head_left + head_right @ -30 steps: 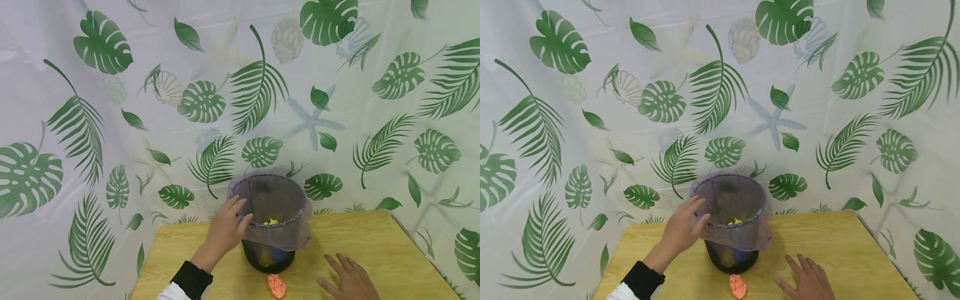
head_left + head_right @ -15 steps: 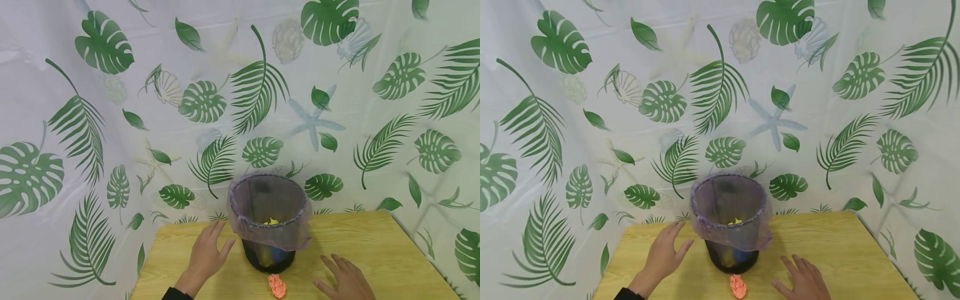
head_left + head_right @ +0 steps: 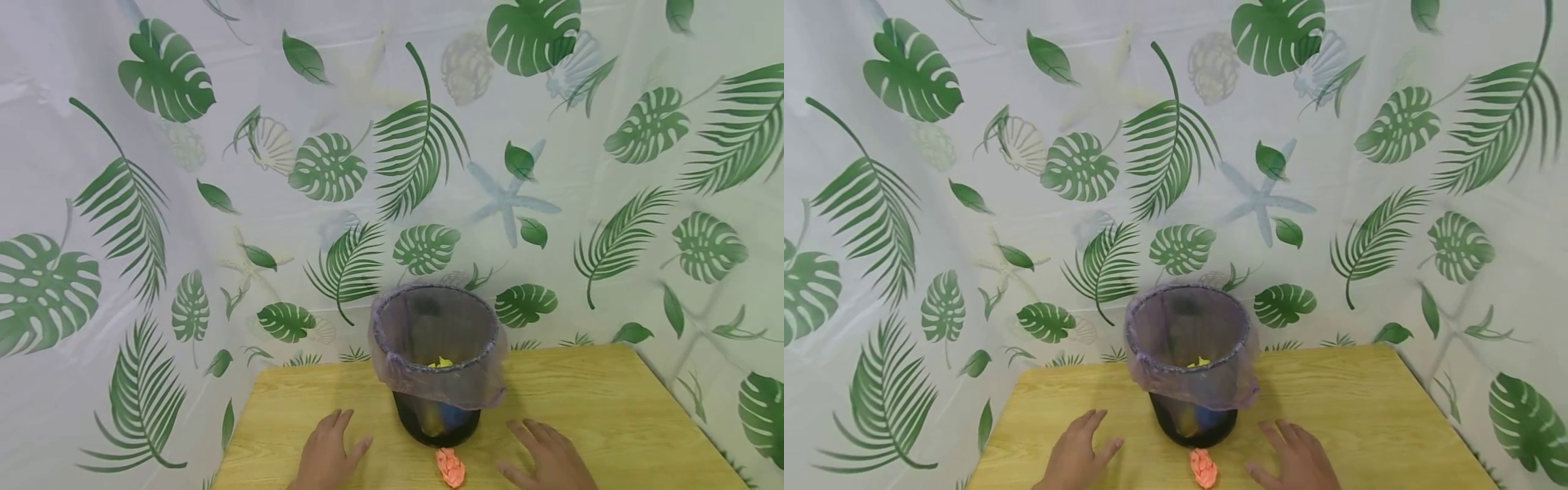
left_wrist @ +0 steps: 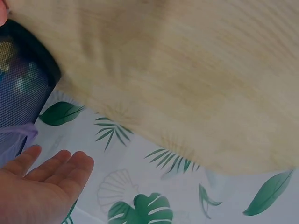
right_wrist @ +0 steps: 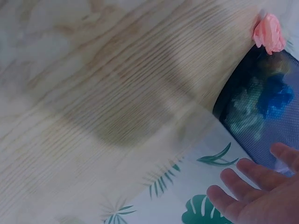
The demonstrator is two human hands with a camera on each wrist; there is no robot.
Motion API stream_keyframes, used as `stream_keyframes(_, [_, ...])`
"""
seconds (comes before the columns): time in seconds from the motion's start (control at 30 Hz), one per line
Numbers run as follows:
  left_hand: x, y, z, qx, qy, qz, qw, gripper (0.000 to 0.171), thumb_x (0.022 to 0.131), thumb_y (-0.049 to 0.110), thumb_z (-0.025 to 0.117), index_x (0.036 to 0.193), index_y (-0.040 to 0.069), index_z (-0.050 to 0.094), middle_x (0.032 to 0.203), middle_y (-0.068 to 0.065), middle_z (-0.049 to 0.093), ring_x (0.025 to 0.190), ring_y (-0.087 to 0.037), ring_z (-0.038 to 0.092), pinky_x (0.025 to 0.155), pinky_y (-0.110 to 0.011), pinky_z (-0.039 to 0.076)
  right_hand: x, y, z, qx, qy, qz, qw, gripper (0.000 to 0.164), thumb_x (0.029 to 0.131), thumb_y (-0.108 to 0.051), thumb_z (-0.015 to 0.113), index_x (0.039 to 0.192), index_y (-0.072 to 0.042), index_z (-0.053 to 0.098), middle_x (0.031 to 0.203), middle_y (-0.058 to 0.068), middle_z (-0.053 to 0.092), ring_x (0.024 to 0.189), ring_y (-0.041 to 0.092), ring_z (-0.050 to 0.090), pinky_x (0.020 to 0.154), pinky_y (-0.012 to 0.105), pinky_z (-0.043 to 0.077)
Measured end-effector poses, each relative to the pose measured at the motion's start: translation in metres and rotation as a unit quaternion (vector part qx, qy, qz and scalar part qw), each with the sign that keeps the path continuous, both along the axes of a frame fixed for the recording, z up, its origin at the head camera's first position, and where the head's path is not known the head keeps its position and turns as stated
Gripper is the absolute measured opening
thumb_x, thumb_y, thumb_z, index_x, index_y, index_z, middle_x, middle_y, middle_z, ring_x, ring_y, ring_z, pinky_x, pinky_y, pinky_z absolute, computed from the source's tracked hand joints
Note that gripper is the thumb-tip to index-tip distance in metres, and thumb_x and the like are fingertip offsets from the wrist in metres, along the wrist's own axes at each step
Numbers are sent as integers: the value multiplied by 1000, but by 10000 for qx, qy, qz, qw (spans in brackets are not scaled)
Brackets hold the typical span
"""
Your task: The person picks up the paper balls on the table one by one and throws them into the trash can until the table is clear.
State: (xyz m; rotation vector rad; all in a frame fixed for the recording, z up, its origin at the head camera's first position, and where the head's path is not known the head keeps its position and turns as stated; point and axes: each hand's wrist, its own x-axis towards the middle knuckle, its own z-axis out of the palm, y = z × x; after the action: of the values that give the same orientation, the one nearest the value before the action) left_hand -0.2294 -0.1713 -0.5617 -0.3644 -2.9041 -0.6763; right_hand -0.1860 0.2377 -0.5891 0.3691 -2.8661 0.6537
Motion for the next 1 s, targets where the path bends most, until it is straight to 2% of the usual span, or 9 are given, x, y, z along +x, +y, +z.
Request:
stream_keyframes(0.13, [2,-4,-9,-54,-149,116,9998,70,91,57,73,132,2,65,131,-29,62,116,-48,62,90,-63,54,-1,-10,-1,-102,43,194,9998,72,90,-70,64,137,-16,64,129,16,66,114,45,63,91,66,51])
stream_keyframes(0.4, [1,-8,-19,-77,-61,99,9999,71,90,61,71,132,3,66,130,-27,62,115,-48,62,88,-62,55,-5,-35,3,-112,-160,608,9980,71,89,-69,66,135,-14,65,127,18,66,112,45,63,86,66,53])
stream_keyframes(0.6, [3,-8,-20,-66,-10,129,9999,71,90,61,71,131,3,66,130,-28,63,114,-48,63,87,-63,55,-6,-57,-3,159,296,1081,9936,61,90,-61,71,130,-15,68,115,10,71,101,35,68,78,54,58])
stream_keyframes(0.73, [4,-6,-19,-44,-125,154,9998,69,90,58,72,132,3,65,131,-28,62,115,-49,62,88,-64,54,-9,-67,-12,335,404,1362,9893,65,88,-63,70,132,-15,67,115,9,71,100,33,68,78,53,58])
stream_keyframes(0.83, [4,-5,-18,-35,-220,190,9996,68,89,55,75,132,3,65,131,-28,62,115,-49,62,89,-64,54,-11,-74,-16,340,369,1382,9891,67,87,-65,71,132,-16,67,117,12,70,101,37,68,78,56,57])
stream_keyframes(1.0, [3,-4,-17,-47,-261,221,9994,67,89,54,76,132,4,66,131,-27,62,115,-48,62,89,-64,53,-16,-86,-17,408,346,1275,9904,62,91,-65,66,129,-16,69,114,15,71,97,39,69,76,57,58])
